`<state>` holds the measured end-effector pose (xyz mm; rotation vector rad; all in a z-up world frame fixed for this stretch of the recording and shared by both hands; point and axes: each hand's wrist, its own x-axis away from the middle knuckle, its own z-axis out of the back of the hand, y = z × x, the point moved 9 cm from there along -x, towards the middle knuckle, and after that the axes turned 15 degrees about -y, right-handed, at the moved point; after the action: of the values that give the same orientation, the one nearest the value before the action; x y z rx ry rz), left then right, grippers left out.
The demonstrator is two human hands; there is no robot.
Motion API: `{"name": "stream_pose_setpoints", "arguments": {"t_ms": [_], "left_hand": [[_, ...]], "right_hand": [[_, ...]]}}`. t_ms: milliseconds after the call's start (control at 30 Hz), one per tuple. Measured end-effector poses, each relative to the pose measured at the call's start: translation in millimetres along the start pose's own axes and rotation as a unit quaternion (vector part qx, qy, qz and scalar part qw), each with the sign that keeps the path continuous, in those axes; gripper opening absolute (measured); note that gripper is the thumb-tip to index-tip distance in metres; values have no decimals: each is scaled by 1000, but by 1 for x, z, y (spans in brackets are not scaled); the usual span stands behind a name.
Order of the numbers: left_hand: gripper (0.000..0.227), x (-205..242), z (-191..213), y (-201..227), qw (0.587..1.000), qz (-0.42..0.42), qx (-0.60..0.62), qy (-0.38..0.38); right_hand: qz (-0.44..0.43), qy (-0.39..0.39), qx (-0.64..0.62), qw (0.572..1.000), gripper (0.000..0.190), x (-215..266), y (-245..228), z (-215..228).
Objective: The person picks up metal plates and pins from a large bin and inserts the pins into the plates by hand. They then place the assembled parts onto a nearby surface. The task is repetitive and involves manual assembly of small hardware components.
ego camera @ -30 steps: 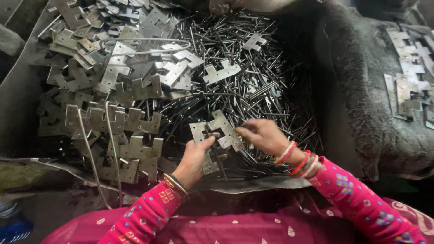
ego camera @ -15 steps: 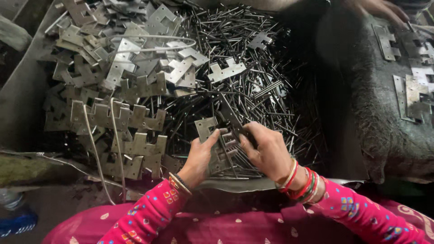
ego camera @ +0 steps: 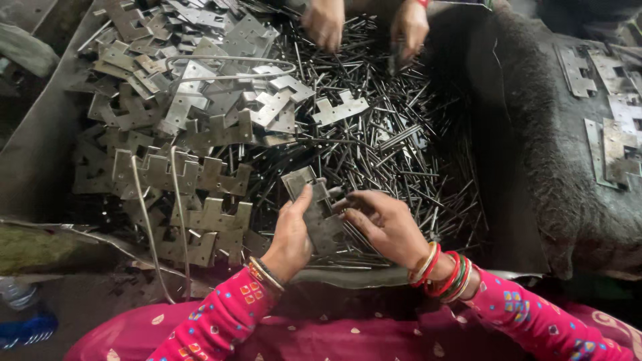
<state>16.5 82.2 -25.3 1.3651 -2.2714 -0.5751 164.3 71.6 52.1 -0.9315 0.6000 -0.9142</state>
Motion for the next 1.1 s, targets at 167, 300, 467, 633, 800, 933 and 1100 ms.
{"name": "stream_pose_setpoints", "arguments": {"t_ms": [167,300,467,633,800,933,1100], "left_hand": [[41,3,7,-6,995,12,-83,44],[48,-5,-11,37,946,7,-320,-55],[47,27,-22,130,390,-16,-910,138],[34,34,-13,140,285,95,-941,155],[41,37,-3,153,359,178,-898,183],[49,41,8,196,465,151,-836,250],[35,51,6,221,689,-9,-713,134]], "right_hand": [[-121,-90,-276,949,38,1,46,-49],[-166,-53,-388,905,36,4,55,-35],[-174,24,-337,925,34,1,43,10],[-137,76,-251,955,33,-7,23,44],[-32,201,-155,967,24,-5,25,126],[9,349,51,936,21,21,39,228],[-169,450,299,824,30,85,96,347]]}}
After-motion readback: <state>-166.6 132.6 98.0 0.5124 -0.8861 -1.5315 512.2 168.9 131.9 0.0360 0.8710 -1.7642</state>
